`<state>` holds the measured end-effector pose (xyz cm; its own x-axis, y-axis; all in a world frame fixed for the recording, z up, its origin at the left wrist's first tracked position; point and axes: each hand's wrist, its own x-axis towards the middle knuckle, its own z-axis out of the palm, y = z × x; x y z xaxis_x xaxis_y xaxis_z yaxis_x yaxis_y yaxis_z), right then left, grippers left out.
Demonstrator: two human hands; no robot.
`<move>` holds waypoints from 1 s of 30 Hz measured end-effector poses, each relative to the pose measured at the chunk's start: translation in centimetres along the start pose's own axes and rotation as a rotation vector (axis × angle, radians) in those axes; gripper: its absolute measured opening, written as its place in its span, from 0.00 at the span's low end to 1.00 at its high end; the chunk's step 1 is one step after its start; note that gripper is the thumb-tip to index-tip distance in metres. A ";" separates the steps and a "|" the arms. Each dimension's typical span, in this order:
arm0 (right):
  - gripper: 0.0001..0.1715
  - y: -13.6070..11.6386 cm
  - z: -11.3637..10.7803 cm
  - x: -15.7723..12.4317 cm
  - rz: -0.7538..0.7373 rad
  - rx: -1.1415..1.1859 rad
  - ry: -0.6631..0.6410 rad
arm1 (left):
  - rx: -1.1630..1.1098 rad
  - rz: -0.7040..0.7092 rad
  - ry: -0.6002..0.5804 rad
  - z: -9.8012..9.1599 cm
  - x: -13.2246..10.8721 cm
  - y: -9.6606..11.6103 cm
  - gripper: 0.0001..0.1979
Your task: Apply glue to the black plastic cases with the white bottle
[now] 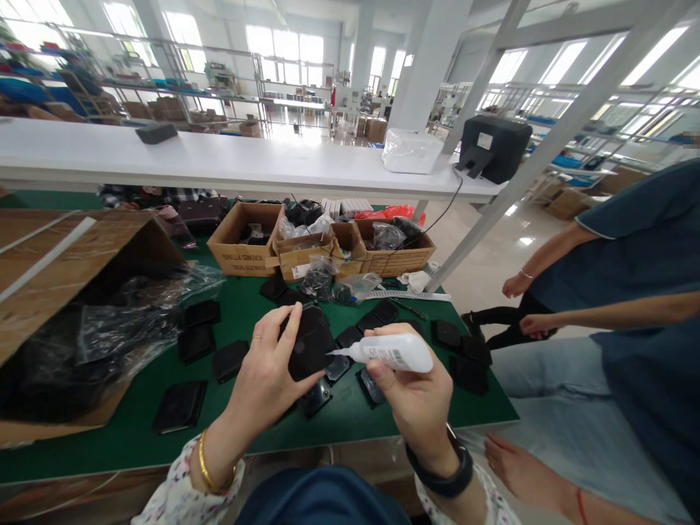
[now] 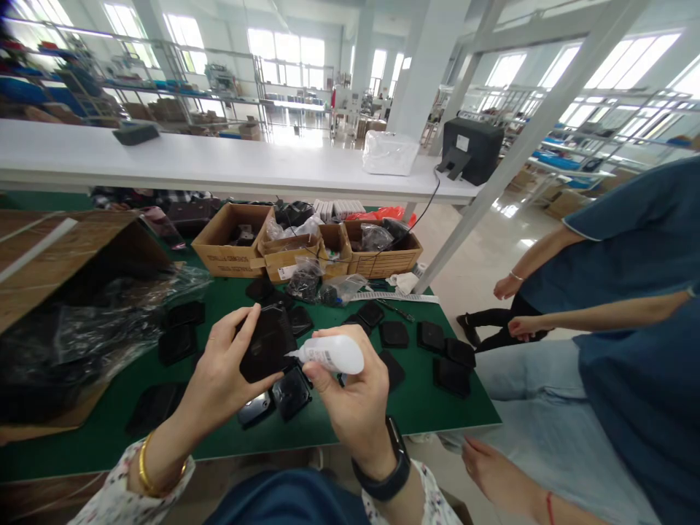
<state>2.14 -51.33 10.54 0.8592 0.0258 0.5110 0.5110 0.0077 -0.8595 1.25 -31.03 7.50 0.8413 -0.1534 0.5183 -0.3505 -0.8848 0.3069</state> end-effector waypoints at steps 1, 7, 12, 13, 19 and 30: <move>0.11 0.0 -0.1 0.1 -0.011 -0.013 -0.008 | 0.002 0.003 0.001 0.0 0.0 0.0 0.51; 0.11 -0.3 -0.8 0.4 -0.022 -0.107 -0.063 | 0.019 0.010 -0.001 0.2 0.1 0.2 0.51; 0.11 -0.8 -1.3 0.9 -0.035 -0.144 -0.098 | 0.018 0.011 -0.009 0.3 0.3 0.3 0.51; 0.11 -0.8 -1.3 0.9 -0.034 -0.150 -0.103 | 0.016 0.011 -0.010 0.4 0.4 0.3 0.51; 0.12 -0.2 -1.2 0.8 0.001 -0.075 -0.081 | 0.012 0.023 -0.010 0.5 0.5 0.5 0.52; 0.12 -0.3 -1.2 0.5 -0.040 -0.133 -0.065 | 0.016 0.031 -0.008 0.5 0.9 0.7 0.52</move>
<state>2.51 -52.56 11.05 0.8368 0.0928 0.5395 0.5473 -0.1222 -0.8279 1.98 -31.98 7.76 0.8335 -0.1845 0.5208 -0.3701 -0.8863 0.2783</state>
